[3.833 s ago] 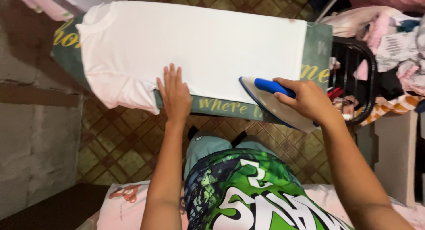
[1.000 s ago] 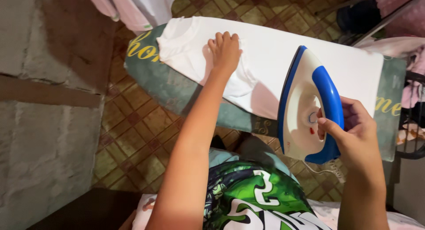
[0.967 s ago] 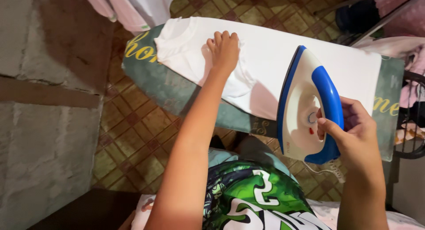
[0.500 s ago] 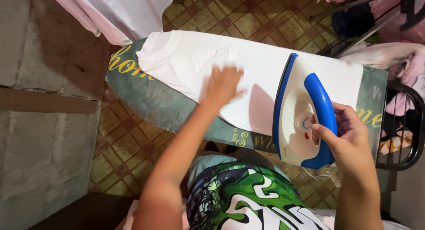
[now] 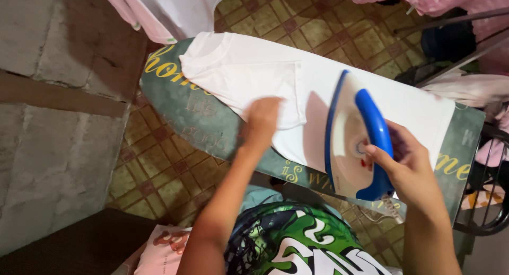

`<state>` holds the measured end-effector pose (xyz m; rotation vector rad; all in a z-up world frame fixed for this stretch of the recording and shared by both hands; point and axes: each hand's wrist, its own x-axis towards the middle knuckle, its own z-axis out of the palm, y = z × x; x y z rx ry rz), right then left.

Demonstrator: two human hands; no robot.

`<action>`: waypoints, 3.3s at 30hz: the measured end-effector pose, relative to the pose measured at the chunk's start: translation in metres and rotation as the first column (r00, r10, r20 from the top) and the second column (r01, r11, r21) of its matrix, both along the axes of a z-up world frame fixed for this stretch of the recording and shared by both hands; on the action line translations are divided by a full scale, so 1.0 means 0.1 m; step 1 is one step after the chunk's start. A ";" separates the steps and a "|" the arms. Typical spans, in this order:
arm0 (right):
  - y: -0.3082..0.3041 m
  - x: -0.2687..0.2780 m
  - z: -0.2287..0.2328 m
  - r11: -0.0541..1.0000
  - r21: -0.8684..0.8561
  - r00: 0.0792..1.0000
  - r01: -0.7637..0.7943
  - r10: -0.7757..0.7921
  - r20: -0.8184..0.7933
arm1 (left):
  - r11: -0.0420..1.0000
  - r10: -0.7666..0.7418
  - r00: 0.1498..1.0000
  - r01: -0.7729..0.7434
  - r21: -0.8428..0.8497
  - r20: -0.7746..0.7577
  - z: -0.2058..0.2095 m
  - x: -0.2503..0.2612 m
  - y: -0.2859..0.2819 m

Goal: The person irons a white t-shirt on an ironing board using a blue and white iron. They repeatedly smooth the fabric, adjust the shirt's position, and flip it over to iron different sections until the garment appears wrinkle-free.

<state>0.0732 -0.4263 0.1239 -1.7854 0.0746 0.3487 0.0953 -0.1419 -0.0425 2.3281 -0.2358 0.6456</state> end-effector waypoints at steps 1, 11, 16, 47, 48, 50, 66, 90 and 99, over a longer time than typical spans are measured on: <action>0.09 0.04 0.03 0.999 -0.021 0.999 -0.027 0.027 -0.020 | 0.998 0.067 0.998 -0.067 -0.019 -0.007 -0.01 0.01 0.21; 1.64 0.50 -0.10 0.824 -0.399 0.894 -0.403 0.447 0.020 | 0.902 0.316 0.891 -0.175 0.396 -0.326 -0.24 0.03 1.23; 2.14 0.82 -0.28 0.702 -0.577 0.801 -0.417 0.584 0.131 | 0.898 0.314 0.896 -0.173 0.406 -0.314 -0.25 0.02 1.29; 2.21 0.85 -0.34 0.749 -0.561 0.881 -0.352 0.467 0.071 | 0.896 0.332 0.888 -0.191 0.402 -0.319 -0.21 0.01 1.28; 2.28 0.89 -0.36 0.753 -0.559 0.885 -0.347 0.460 0.071 | 0.897 0.333 0.887 -0.194 0.396 -0.319 -0.22 0.01 1.28; 2.32 0.89 -0.35 0.761 -0.553 0.888 -0.339 0.453 0.080 | 0.896 0.336 0.882 -0.192 0.401 -0.329 -0.21 0.00 1.28; 2.22 0.73 -0.30 0.805 -0.561 0.959 -0.193 0.275 0.064 | 0.903 0.316 0.889 -0.174 0.394 -0.331 -0.19 0.01 1.29; 2.23 0.65 -0.31 0.831 -0.555 0.997 -0.027 0.065 0.049 | 0.873 0.338 0.878 -0.158 0.461 -0.340 -0.17 0.01 1.29; 2.03 0.11 -0.22 0.787 -0.616 0.999 0.033 -0.049 -0.008 | 0.860 0.349 0.881 -0.165 0.483 -0.319 -0.18 0.00 1.29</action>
